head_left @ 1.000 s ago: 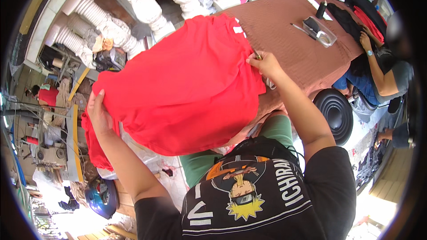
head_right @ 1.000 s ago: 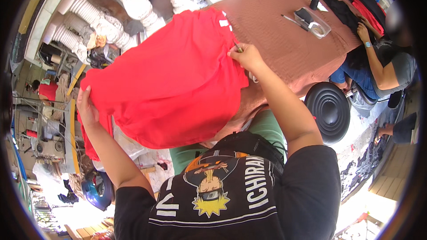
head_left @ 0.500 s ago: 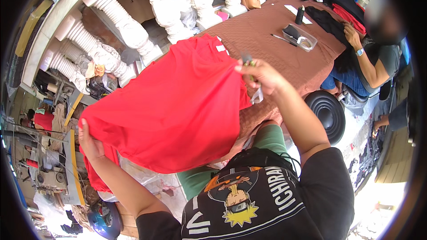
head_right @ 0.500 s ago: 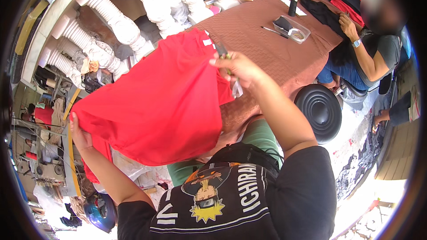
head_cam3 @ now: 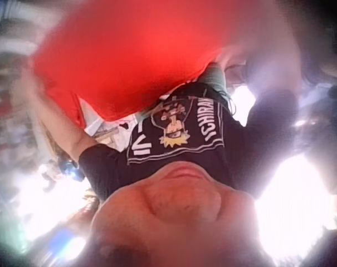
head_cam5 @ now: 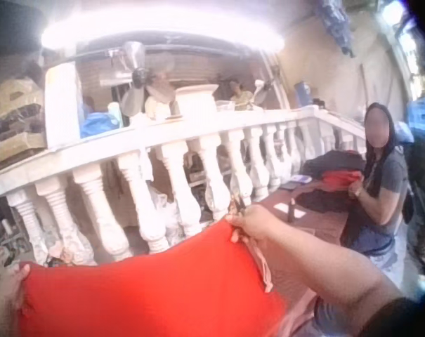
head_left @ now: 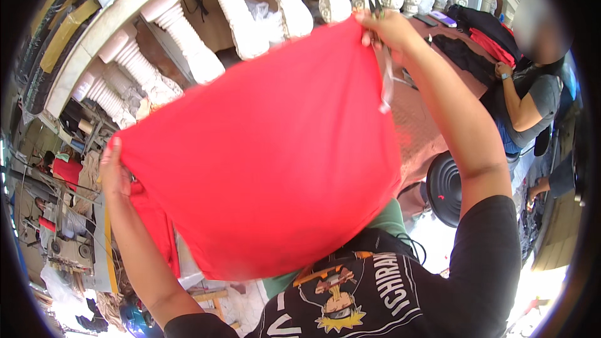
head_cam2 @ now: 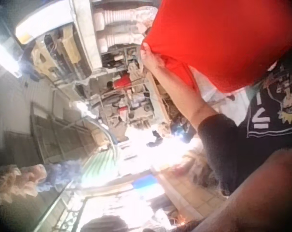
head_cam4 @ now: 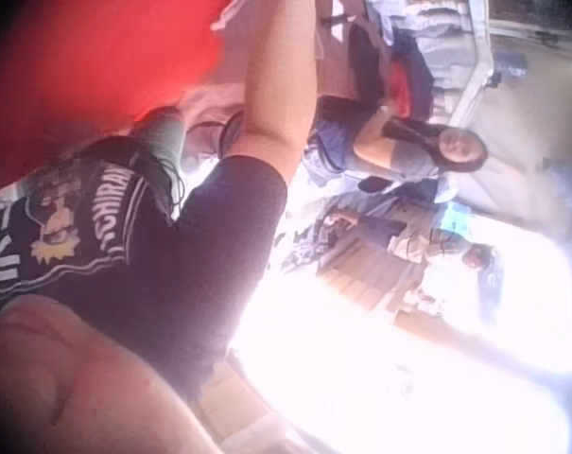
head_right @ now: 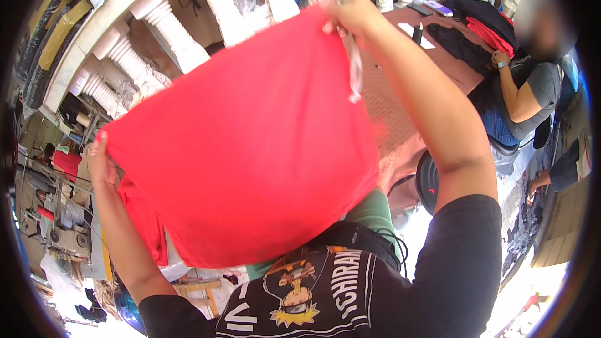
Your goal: The person uses small shears to snip off loose threads from red shirts, focusing on the collars and labels, and then puts the shirts into a large plastic bag.
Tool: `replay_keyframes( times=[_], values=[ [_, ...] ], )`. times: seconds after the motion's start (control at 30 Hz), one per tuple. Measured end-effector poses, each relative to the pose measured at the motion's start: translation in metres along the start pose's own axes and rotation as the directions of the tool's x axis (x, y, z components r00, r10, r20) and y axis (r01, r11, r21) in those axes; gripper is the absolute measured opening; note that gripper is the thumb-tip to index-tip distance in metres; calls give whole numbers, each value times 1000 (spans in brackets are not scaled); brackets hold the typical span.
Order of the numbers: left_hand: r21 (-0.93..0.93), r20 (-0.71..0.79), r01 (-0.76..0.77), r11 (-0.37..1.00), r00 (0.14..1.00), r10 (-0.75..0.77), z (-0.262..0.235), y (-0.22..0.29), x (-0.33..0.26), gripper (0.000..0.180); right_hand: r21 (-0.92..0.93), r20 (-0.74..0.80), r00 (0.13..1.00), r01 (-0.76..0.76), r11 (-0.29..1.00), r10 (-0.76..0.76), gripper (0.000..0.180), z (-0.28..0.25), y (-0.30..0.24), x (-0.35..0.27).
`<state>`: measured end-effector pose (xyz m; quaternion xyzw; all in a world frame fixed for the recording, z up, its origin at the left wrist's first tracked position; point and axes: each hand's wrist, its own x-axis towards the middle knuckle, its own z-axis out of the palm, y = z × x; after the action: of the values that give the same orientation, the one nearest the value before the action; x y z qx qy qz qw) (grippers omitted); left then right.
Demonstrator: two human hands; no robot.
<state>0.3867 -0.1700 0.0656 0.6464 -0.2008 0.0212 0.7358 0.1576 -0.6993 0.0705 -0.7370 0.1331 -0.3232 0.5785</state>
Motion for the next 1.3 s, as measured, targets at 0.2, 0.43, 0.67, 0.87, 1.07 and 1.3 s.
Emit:
replay_keyframes(
  times=[0.2, 0.43, 0.67, 0.87, 1.07, 1.3],
  values=[
    [-77, -243, -326, 942, 922, 300, 9, 66, 12, 31, -50, -58, 959, 276, 960, -279, 24, -11, -84, 31],
    [-176, -211, -208, 962, 963, 169, -12, -58, -78, 27, -72, -1, 1000, 10, 997, -10, 23, -5, 56, -35],
    [407, 26, 83, 910, 994, -102, 8, -93, -183, 23, -359, 371, 755, -421, 833, 541, 22, -25, 155, -122],
    [-604, 796, -228, 764, -220, 564, 137, 85, -212, 14, -388, 250, 867, -318, 865, 431, 21, -1, 174, -101],
    [-639, 736, -300, 708, -507, 449, 139, 108, -255, 22, -401, 180, 875, -351, 846, 449, 28, 23, 180, -105],
    [186, 923, -69, 980, 354, -150, 164, -8, -213, 11, -513, 313, 770, -355, 781, 555, 34, 29, 177, -115]
  ],
)
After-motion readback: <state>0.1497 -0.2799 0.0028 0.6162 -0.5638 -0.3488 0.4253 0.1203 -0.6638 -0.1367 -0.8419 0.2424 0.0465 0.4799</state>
